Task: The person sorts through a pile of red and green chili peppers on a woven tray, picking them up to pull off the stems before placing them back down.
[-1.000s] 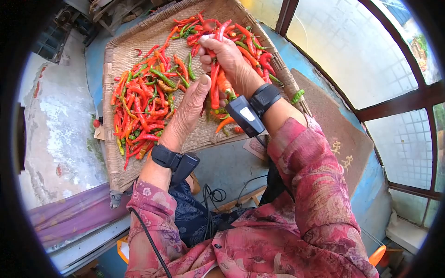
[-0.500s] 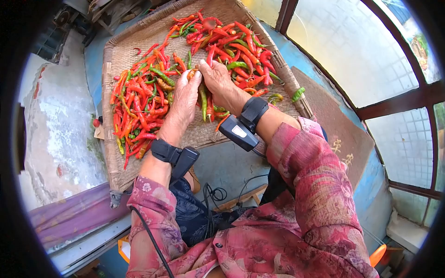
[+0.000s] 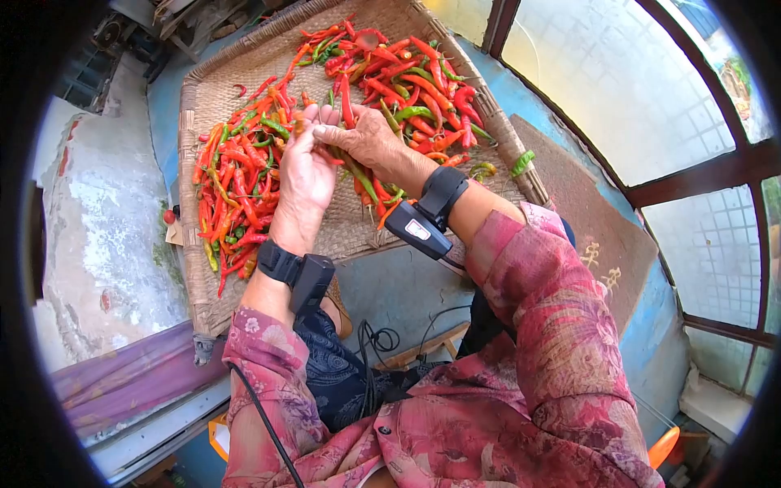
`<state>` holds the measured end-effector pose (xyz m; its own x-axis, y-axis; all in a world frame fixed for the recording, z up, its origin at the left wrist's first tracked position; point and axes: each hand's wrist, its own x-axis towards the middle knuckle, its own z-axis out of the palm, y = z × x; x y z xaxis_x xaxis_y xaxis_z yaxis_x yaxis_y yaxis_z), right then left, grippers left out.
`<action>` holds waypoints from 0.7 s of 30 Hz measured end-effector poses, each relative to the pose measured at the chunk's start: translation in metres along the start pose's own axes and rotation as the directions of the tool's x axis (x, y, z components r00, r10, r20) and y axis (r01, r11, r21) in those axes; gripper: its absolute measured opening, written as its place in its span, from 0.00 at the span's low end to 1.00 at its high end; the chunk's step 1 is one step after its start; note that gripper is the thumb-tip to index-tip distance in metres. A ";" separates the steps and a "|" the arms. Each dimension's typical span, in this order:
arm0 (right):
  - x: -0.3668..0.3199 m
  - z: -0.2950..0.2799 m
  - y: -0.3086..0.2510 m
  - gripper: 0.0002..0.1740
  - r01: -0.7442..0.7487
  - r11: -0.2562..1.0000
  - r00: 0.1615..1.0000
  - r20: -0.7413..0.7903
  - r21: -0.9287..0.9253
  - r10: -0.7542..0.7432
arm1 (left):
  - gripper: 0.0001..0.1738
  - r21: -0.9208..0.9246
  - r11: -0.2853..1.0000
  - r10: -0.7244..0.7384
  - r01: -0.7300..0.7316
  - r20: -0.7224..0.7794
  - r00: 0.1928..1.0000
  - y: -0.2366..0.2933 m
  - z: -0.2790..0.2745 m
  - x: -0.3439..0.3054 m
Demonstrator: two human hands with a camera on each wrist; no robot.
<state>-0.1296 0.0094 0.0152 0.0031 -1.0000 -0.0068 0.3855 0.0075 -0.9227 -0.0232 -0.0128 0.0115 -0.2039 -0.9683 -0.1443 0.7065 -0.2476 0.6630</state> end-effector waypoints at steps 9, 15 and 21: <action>0.020 -0.026 0.001 0.06 -0.065 0.964 0.997 -0.065 -0.257 0.050 | 0.22 0.489 0.866 0.054 -0.103 0.114 0.992 0.050 -0.007 0.004; 0.023 -0.040 -0.037 0.06 0.039 0.991 0.972 -0.225 -0.130 -0.068 | 0.20 0.921 -0.325 0.614 -0.216 0.379 0.693 0.097 -0.032 0.004; 0.018 -0.025 -0.040 0.05 0.121 0.989 0.977 -0.165 -0.085 -0.134 | 0.20 0.925 -0.030 0.335 -0.379 0.366 0.868 0.066 0.001 -0.023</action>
<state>-0.1678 -0.0086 0.0426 -0.2010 -0.9781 0.0532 0.3034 -0.1138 -0.9460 0.0275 -0.0072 0.0593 -0.1886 -0.9113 0.3661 -0.5707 0.4051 0.7143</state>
